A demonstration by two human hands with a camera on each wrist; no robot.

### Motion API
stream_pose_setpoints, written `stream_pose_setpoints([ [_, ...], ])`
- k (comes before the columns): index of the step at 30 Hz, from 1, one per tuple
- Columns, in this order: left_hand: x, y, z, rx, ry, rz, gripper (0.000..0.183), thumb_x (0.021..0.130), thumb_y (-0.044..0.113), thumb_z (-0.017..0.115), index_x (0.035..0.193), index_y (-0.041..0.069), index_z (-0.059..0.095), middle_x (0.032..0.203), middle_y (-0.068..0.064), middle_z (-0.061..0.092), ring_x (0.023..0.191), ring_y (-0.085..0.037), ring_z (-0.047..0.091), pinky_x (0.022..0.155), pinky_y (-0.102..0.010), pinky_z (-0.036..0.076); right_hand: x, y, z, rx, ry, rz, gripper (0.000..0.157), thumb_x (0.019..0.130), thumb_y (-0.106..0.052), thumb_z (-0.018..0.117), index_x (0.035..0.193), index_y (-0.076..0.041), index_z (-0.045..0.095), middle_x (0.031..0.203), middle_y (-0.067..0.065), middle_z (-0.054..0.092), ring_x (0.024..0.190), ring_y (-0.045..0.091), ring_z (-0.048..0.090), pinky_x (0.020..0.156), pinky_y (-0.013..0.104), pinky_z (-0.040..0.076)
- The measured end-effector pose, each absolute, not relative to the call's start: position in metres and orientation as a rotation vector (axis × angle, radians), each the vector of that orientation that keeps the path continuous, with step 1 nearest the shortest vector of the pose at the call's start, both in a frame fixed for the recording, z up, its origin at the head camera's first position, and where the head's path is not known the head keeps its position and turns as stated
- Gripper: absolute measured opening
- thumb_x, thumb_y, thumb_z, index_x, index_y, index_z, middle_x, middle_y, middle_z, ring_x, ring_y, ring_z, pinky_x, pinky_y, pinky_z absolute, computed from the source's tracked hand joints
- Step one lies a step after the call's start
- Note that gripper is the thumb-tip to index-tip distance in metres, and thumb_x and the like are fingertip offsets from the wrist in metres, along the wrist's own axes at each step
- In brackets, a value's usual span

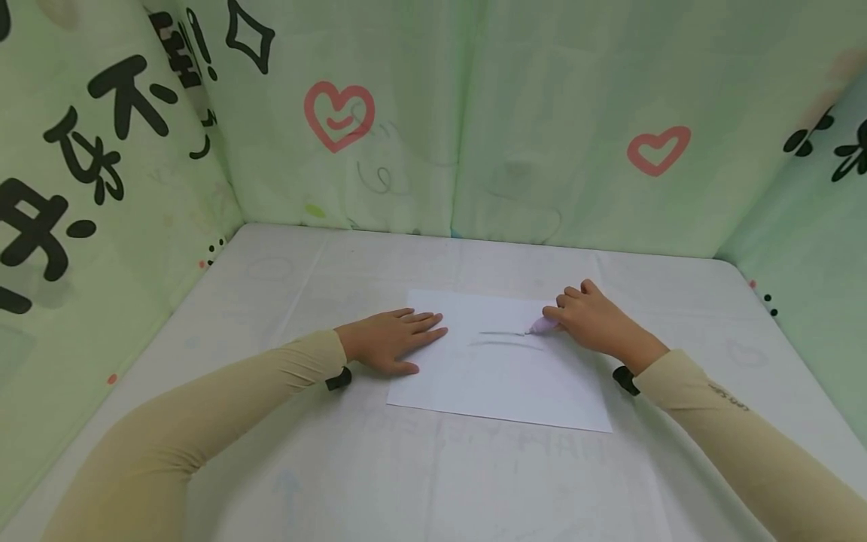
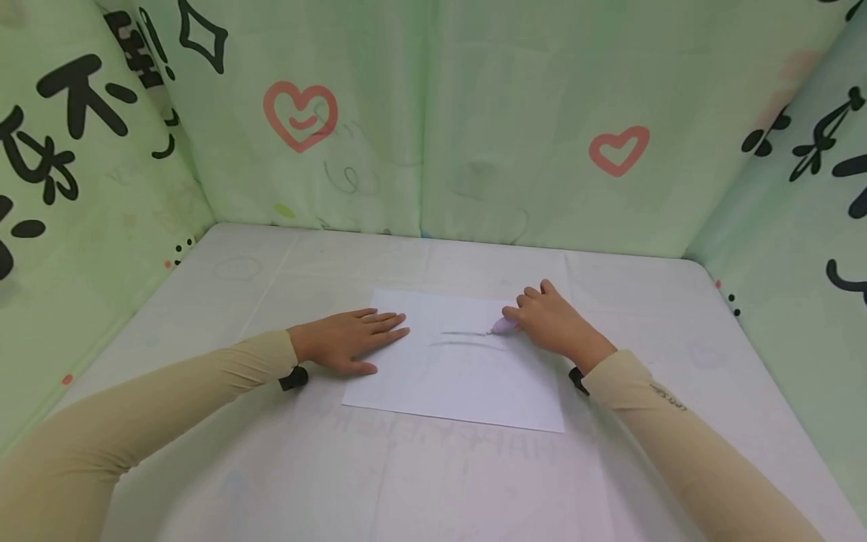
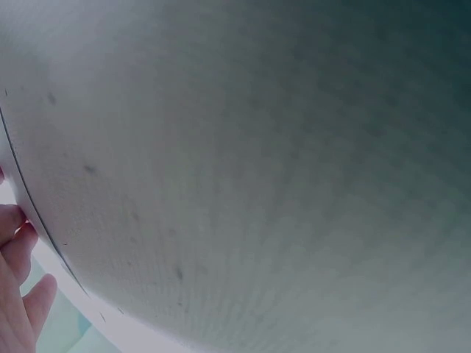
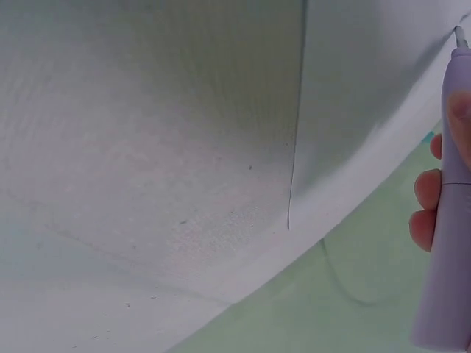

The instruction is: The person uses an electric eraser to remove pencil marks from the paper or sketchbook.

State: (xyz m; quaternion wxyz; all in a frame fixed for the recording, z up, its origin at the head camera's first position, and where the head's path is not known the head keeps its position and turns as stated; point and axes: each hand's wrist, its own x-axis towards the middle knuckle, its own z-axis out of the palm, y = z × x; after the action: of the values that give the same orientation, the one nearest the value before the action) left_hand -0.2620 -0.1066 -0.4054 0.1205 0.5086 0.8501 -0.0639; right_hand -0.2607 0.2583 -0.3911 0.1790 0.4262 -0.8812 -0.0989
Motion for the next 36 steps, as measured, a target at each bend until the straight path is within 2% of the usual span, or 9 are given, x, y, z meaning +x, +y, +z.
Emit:
stream_pose_setpoints([
  [36,-0.2617,-0.107,-0.4034,1.494,2.478,-0.196,0.072,0.096,0.049,0.039,0.152,0.013,0.012,0.159,-0.009,0.011,0.147,-0.023,0.015,0.12,-0.043,0.015,-0.2623,0.253,-0.3883,1.207,-2.533,-0.323,0.022,0.071,-0.012,0.079,0.087,-0.015,0.064,0.07,0.005,0.058,0.068,0.021,0.051,0.068,0.037,0.035],
])
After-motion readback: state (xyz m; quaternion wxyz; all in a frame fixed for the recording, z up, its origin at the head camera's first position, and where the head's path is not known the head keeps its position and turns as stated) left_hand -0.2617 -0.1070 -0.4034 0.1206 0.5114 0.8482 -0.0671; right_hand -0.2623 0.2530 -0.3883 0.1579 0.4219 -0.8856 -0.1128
